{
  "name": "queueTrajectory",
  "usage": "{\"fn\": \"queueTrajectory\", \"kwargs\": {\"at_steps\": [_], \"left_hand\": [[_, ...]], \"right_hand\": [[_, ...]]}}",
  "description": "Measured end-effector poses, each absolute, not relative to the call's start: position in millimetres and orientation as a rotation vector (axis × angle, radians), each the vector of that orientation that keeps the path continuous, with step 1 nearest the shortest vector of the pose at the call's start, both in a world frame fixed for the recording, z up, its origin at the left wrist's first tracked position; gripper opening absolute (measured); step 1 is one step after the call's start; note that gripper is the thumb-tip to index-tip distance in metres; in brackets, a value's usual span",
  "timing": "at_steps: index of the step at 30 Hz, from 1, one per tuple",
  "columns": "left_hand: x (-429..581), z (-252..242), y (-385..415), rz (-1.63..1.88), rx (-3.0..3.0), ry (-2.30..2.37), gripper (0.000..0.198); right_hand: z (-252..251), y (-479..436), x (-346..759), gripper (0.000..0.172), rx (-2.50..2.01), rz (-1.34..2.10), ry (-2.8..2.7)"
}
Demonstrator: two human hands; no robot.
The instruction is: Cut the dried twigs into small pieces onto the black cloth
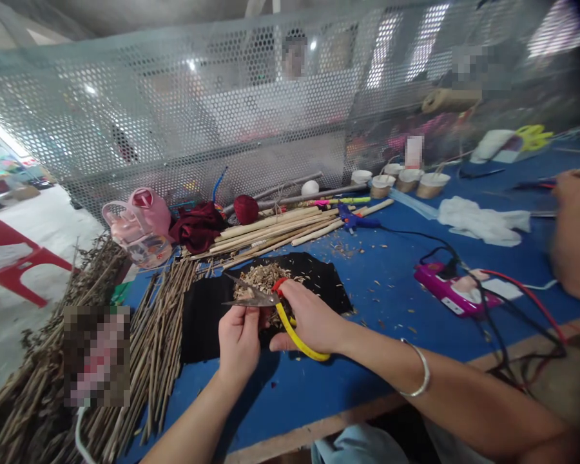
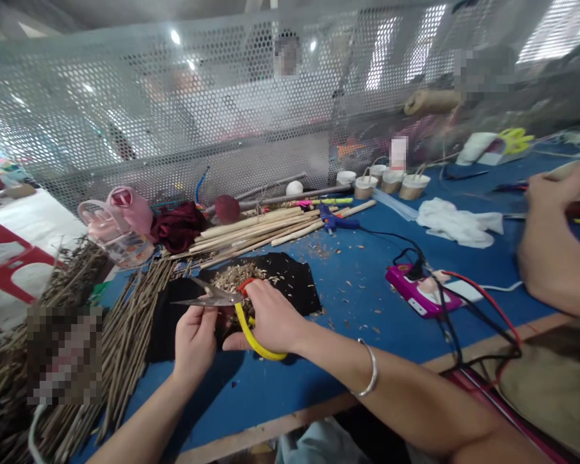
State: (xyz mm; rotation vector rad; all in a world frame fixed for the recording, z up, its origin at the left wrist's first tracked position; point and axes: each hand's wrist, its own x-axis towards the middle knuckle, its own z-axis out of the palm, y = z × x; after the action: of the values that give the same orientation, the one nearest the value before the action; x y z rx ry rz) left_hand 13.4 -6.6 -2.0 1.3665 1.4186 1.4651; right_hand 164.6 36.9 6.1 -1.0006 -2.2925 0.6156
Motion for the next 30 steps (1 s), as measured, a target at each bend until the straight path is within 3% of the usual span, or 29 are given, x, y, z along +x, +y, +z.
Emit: {"fn": "queueTrajectory", "kwargs": {"at_steps": [9, 14, 30], "left_hand": [[14.1, 0.8, -10.4, 1.483, 1.619, 1.615, 0.025], [17.6, 5.2, -13.2, 1.502, 1.676, 1.599, 0.025], [14.3, -1.2, -11.3, 1.442, 1.713, 1.595, 0.026]], "right_hand": [[5.5, 36.0, 163.5, 0.065, -1.033, 0.542, -2.274], [4.6, 32.3, 162.3, 0.056, -1.162, 0.656, -2.283], [-10.1, 48.3, 166.7, 0.050, -1.219, 0.485, -2.387]]}}
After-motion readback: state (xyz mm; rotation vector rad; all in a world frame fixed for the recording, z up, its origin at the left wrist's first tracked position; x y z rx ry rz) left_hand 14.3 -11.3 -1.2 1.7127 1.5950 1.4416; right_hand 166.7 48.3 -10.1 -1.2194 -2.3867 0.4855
